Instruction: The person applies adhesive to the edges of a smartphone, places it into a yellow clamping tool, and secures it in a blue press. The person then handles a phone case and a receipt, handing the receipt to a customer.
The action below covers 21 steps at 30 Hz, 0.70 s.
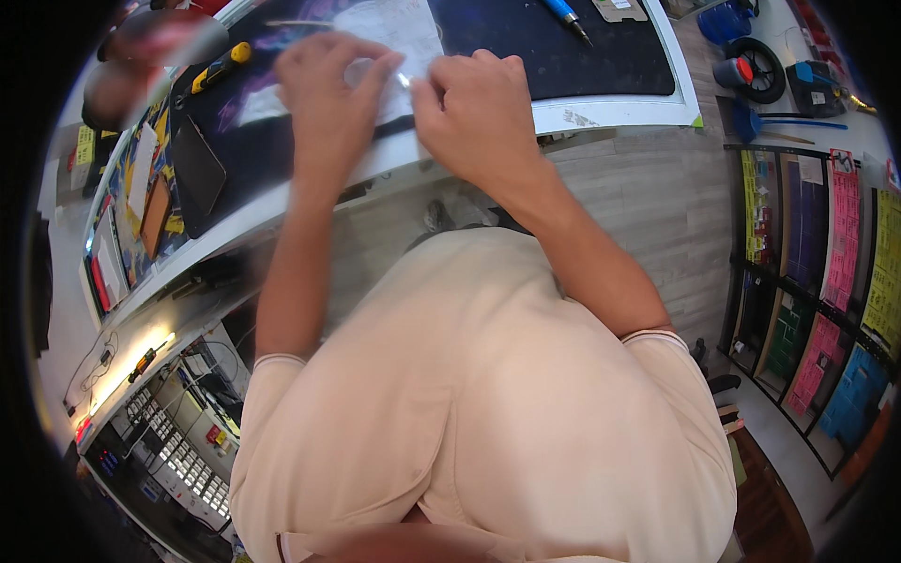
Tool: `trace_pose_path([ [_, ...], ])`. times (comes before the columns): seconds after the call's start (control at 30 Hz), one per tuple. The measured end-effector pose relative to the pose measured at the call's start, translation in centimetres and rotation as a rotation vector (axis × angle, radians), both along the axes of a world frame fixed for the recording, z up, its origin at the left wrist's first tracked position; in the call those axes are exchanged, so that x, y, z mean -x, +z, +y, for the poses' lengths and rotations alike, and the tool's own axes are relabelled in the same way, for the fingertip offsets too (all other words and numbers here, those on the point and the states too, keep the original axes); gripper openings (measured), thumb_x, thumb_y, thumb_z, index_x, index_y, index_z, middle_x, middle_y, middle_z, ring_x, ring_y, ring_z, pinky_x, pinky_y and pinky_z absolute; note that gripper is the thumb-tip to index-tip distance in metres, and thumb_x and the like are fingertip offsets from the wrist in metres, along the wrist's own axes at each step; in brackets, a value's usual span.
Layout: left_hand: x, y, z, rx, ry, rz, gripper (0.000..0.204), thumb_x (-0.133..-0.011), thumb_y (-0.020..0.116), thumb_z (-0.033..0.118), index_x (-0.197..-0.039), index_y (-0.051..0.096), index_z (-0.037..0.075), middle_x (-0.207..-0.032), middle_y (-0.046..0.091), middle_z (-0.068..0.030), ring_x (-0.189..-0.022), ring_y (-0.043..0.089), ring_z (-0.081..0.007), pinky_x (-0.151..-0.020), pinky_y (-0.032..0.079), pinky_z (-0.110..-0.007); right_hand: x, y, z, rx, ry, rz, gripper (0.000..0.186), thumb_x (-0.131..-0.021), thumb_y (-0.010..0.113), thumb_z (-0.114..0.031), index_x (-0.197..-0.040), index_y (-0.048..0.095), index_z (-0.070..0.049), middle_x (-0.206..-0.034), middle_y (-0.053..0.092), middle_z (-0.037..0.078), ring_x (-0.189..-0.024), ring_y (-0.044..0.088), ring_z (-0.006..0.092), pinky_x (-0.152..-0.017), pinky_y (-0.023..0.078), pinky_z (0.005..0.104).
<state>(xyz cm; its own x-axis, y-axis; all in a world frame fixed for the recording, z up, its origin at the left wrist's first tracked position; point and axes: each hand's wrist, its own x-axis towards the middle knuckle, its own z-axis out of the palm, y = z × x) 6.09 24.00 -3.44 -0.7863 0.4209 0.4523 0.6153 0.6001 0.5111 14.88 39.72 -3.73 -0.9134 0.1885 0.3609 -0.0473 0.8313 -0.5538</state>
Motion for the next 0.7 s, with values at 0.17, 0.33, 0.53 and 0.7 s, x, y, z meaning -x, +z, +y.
trace_pose_path([
  [0.17, 0.6, -0.4, 0.0, 0.128, -0.020, 0.135, 0.016, -0.090, 0.080, 0.034, -0.095, 0.081, 0.019, -0.118, 0.064, -0.0038, -0.130, 0.041, -0.0317, -0.107, 0.028, -0.053, 0.9, 0.2, -0.7, -0.084, -0.021, -0.128, 0.026, -0.094, 0.068, -0.026, -0.077, 0.070, -0.005, -0.073, 0.069, 0.007, -0.078, 0.060, 0.0293, -0.080, 0.039, 0.0438],
  [0.33, 0.6, -0.7, 0.5, 0.182, 0.028, 0.148, 0.024, -0.090, 0.080, 0.035, -0.105, 0.077, 0.017, -0.119, 0.062, -0.0047, -0.130, 0.041, -0.0302, -0.106, 0.029, -0.052, 1.1, 3.1, -0.1, -0.127, -0.017, -0.529, 0.025, -0.094, 0.068, -0.028, -0.082, 0.073, -0.007, -0.074, 0.069, 0.007, -0.082, 0.062, 0.0293, -0.084, 0.042, 0.0429],
  [0.53, 1.3, -0.6, -0.3, 0.138, -0.098, 0.162, 0.025, -0.095, 0.074, 0.027, -0.116, 0.072, 0.013, -0.119, 0.066, -0.0057, -0.125, 0.052, -0.0246, -0.108, 0.031, -0.047, -0.7, 2.8, 1.0, -0.167, 0.131, 0.014, 0.019, -0.099, 0.067, -0.027, -0.107, 0.078, -0.014, -0.104, 0.068, 0.006, -0.101, 0.058, 0.0278, -0.090, 0.043, 0.0432],
  [0.7, 0.2, -0.3, -3.0, 0.234, -0.390, 0.100, 0.040, -0.101, 0.066, 0.021, -0.139, 0.066, 0.012, -0.143, 0.064, -0.0080, -0.134, 0.058, -0.0274, -0.116, 0.038, -0.052, -1.8, 1.1, 1.5, -0.310, 0.220, 0.053, 0.025, -0.099, 0.067, -0.028, -0.121, 0.076, -0.020, -0.118, 0.063, 0.006, -0.108, 0.054, 0.0290, -0.089, 0.043, 0.0443],
])
